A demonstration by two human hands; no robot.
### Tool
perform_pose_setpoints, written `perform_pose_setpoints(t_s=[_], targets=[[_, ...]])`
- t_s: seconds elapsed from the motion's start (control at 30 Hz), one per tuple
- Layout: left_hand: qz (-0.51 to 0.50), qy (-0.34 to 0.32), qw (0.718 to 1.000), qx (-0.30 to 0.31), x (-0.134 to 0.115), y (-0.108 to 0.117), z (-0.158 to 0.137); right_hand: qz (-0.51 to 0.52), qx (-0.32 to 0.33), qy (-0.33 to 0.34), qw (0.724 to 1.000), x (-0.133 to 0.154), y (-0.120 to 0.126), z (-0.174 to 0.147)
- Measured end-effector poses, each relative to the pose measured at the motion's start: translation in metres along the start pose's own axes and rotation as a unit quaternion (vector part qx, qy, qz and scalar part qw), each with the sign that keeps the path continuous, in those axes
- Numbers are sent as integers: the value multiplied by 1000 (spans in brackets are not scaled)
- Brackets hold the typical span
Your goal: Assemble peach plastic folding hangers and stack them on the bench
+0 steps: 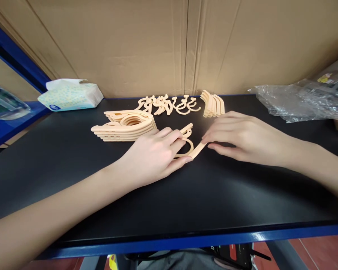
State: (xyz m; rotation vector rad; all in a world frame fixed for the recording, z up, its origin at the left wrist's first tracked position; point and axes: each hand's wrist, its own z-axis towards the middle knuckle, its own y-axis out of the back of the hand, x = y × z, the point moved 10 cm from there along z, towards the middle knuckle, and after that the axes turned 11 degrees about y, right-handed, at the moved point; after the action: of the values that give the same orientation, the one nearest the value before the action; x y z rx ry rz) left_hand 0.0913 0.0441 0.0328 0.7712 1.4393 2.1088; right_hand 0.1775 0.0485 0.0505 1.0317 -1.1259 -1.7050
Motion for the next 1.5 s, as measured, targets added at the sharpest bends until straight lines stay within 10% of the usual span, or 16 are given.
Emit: perform_pose_setpoints(t_s=[0.63,1.1,1.5], targets=[[46,21,999,-13,-2,-1,-1,227,106,-80,965,-16,-15,-11],[-136,58,988,41,10,-9,3,104,126,-107,981,-40,-14,-32],[-100,36,994,32,11,-8,3,114,87,-130,981,-33,-8,-24]])
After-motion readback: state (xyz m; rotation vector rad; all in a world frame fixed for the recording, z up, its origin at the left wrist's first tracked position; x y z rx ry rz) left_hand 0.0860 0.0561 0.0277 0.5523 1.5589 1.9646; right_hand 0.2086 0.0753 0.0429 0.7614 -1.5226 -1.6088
